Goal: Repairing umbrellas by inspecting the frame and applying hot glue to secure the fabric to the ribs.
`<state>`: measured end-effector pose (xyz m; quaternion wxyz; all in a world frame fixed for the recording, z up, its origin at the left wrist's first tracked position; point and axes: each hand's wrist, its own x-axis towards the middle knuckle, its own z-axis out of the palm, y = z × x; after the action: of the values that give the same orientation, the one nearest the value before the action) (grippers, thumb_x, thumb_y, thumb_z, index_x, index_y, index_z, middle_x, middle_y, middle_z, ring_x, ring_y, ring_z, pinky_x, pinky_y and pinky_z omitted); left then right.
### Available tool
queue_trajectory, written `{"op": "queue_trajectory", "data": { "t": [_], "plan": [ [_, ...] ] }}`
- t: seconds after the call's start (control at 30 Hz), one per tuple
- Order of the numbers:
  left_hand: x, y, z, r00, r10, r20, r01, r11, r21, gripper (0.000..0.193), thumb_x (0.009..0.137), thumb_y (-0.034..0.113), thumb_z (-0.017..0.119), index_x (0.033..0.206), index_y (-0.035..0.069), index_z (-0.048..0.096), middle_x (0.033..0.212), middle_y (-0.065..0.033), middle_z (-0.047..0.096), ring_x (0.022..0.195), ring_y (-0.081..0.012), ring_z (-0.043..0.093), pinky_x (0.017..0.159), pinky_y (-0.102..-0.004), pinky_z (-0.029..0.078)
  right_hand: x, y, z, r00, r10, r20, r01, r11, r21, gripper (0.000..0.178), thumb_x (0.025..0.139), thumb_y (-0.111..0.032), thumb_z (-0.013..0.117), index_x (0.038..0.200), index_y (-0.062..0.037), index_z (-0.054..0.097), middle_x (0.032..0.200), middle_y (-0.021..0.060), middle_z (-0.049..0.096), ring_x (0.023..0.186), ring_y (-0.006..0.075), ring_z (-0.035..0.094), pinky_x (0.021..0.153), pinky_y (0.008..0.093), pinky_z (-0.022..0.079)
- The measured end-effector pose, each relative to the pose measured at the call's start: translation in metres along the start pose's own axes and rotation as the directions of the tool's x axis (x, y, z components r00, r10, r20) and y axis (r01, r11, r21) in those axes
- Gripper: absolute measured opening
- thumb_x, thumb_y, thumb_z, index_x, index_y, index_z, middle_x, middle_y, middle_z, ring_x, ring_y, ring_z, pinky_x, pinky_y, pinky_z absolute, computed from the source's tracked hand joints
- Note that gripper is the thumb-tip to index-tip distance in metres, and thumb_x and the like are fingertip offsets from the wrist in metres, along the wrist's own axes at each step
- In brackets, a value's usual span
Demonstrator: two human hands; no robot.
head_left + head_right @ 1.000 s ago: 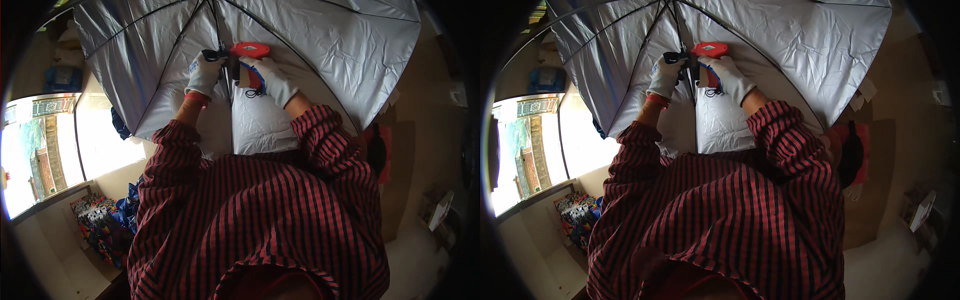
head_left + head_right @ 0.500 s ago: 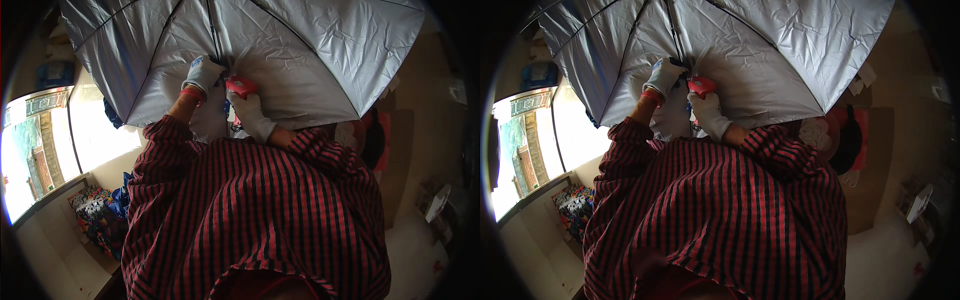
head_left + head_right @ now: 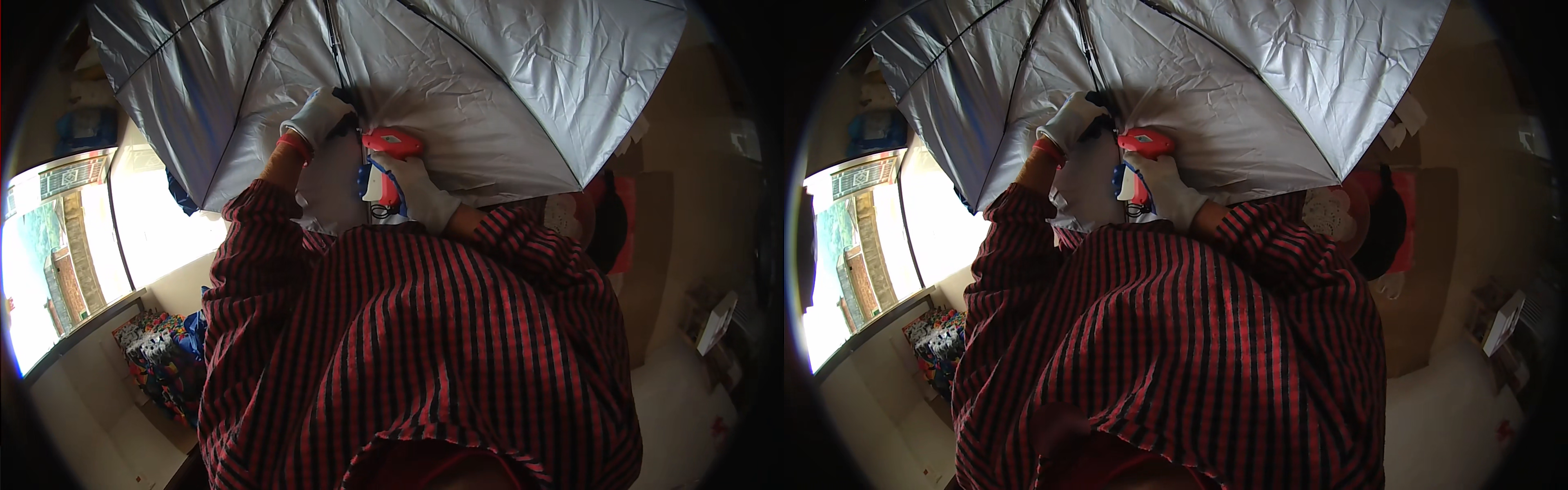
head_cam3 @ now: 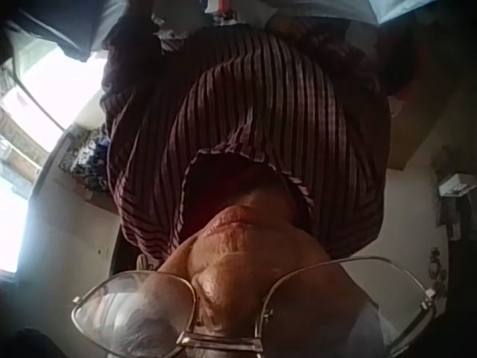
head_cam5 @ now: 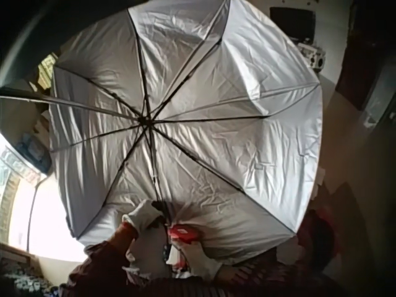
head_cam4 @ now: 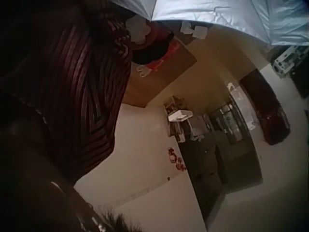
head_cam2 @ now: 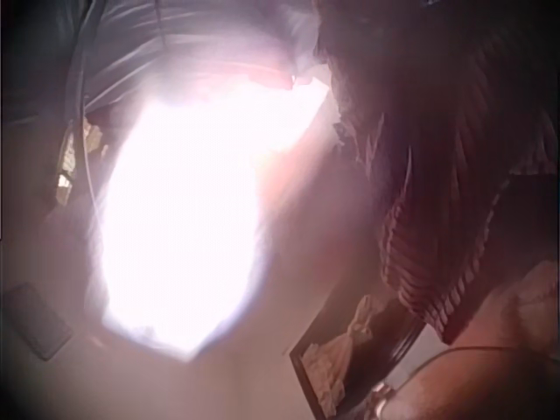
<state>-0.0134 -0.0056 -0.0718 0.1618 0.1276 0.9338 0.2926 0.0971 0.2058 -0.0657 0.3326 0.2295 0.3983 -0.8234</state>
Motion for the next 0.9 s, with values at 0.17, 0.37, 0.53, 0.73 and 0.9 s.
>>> {"op": "queue_trajectory", "data": {
  "t": [0.17,0.37,0.53,0.73,0.9],
  "plan": [
    [-0.002,0.010,-0.005,0.993,-0.108,-0.049,0.105,0.993,-0.060,0.017,0.080,0.012,0.064,0.085,-0.003,0.069,0.067,-0.0080,0.066,0.053,-0.0165,0.062,0.048,-0.0282,0.047,0.010,0.000,-0.007,0.987,0.031,0.159,-0.036,0.999,0.030,0.028,0.087,-0.025,0.069,0.099,-0.0018,0.059,0.083,0.0061,0.063,0.067,0.0180,0.065,0.057,0.0347,0.054],
    [0.003,0.050,-0.016,0.881,-0.455,0.132,0.468,0.795,-0.386,0.025,0.079,0.019,0.069,0.091,-0.004,0.066,0.070,-0.0091,0.067,0.053,-0.0176,0.063,0.049,-0.0306,0.050,0.028,-0.009,-0.018,0.993,0.071,0.093,-0.057,0.989,-0.137,0.026,0.087,-0.023,0.068,0.102,-0.0033,0.060,0.080,0.0054,0.062,0.064,0.0176,0.063,0.056,0.0361,0.053],
    [0.001,0.088,-0.042,0.899,-0.439,-0.002,0.439,0.898,-0.020,0.023,0.079,0.015,0.060,0.089,-0.005,0.066,0.073,-0.0157,0.067,0.060,-0.0253,0.067,0.054,-0.0351,0.052,0.027,-0.014,-0.018,0.956,0.145,0.255,-0.154,0.988,0.013,0.024,0.091,-0.024,0.064,0.106,-0.0055,0.059,0.083,0.0054,0.063,0.072,0.0137,0.063,0.061,0.0327,0.054],
    [-0.010,0.003,-0.153,0.905,-0.277,-0.322,0.417,0.727,0.546,0.029,0.081,0.015,0.053,0.096,-0.004,0.068,0.093,-0.0248,0.068,0.089,-0.0360,0.069,0.078,-0.0438,0.054,0.023,-0.065,0.033,0.911,-0.334,0.242,0.383,0.902,-0.197,0.029,0.086,-0.023,0.069,0.103,-0.0024,0.058,0.081,0.0021,0.060,0.069,0.0105,0.058,0.062,0.0305,0.051],
    [-0.023,0.002,-0.159,0.697,-0.440,-0.566,0.702,0.581,0.411,0.035,0.087,0.028,0.055,0.112,0.003,0.059,0.110,-0.0237,0.065,0.102,-0.0386,0.064,0.086,-0.0452,0.051,0.058,-0.101,0.042,0.815,-0.546,0.193,0.578,0.790,-0.204,0.019,0.086,-0.024,0.068,0.077,-0.0077,0.061,0.063,-0.0030,0.054,0.045,0.0069,0.047,0.037,0.0257,0.034]
  ]
}}
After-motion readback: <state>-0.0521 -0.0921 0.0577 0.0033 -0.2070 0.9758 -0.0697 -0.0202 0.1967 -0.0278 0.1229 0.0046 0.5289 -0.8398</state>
